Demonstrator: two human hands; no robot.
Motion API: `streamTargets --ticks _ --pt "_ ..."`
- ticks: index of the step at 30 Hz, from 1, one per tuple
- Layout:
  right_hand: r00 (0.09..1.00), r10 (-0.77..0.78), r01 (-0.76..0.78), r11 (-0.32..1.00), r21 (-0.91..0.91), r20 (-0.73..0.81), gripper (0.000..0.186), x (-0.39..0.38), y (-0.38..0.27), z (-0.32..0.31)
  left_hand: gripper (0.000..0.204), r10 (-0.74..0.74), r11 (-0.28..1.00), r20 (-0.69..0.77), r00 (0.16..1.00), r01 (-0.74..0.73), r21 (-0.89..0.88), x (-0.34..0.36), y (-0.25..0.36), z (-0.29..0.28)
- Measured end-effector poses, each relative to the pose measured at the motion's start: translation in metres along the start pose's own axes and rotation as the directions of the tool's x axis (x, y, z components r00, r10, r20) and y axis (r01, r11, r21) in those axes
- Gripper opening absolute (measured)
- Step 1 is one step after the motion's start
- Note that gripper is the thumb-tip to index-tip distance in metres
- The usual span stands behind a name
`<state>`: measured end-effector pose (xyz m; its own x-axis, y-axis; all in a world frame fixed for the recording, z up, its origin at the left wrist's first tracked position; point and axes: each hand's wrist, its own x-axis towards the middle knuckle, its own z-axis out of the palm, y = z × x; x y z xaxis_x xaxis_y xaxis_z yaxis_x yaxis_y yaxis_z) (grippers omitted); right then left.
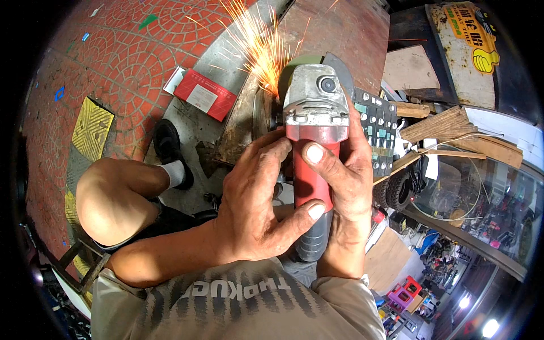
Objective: The person is using a handheld power angle grinder to grind a metal block that is secured in a vise on a workbench, resulting in visible sparks.
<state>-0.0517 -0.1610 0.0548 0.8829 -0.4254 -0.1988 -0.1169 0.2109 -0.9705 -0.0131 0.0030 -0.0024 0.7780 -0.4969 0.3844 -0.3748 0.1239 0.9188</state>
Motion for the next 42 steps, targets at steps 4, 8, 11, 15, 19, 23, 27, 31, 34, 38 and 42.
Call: streamTargets --ticks 4,8,11,15,19,23,27,31,34,38,42 --pt "1.000 -0.005 0.005 1.000 0.008 -0.007 0.106 0.000 -0.001 0.003 0.088 -0.013 1.000 0.004 1.000 0.013 -0.005 -0.002 0.001 -0.003" --pt "1.000 -0.024 0.024 0.999 0.036 -0.003 0.108 -0.002 0.000 0.003 0.087 -0.018 1.000 0.010 1.000 0.018 -0.012 -0.002 0.004 -0.002" --pt "0.999 -0.030 0.030 0.999 0.021 -0.027 0.108 -0.006 -0.002 0.002 0.088 -0.025 1.000 0.027 0.999 0.025 0.003 -0.001 0.007 -0.002" --pt "0.998 -0.036 0.036 0.999 -0.005 -0.047 0.105 -0.008 0.001 -0.004 0.088 -0.019 0.999 0.038 0.999 0.018 0.037 -0.001 0.007 0.000" --pt "0.999 -0.003 0.003 1.000 0.009 -0.033 0.103 -0.005 -0.002 -0.005 0.087 -0.009 0.999 0.015 1.000 0.008 0.044 0.000 0.006 0.001" --pt "0.999 0.017 -0.016 0.999 0.039 -0.043 0.102 -0.005 -0.003 -0.001 0.087 -0.006 0.999 0.022 1.000 0.005 0.042 0.001 0.005 0.001" --pt "0.998 0.031 -0.029 0.998 0.058 -0.045 0.100 -0.005 -0.005 0.002 0.085 -0.005 0.999 0.004 1.000 0.005 0.046 0.001 0.007 0.000" --pt "0.998 0.045 -0.041 0.996 0.082 -0.047 0.099 -0.003 -0.007 0.005 0.082 -0.020 0.999 -0.013 1.000 0.020 0.044 0.002 0.008 0.000" --pt "0.997 0.047 -0.040 0.994 0.105 -0.059 0.099 -0.004 -0.006 0.006 0.082 -0.016 0.999 -0.020 1.000 0.017 0.030 0.003 0.007 0.001" --pt "0.998 0.034 -0.029 0.992 0.121 -0.043 0.100 -0.002 -0.003 0.008 0.082 -0.022 1.000 -0.020 1.000 0.022 0.001 0.001 0.006 -0.001" --pt "0.999 0.026 -0.022 0.993 0.113 -0.035 0.100 -0.003 -0.004 0.006 0.081 -0.026 1.000 -0.013 1.000 0.025 -0.012 0.001 0.007 -0.002"
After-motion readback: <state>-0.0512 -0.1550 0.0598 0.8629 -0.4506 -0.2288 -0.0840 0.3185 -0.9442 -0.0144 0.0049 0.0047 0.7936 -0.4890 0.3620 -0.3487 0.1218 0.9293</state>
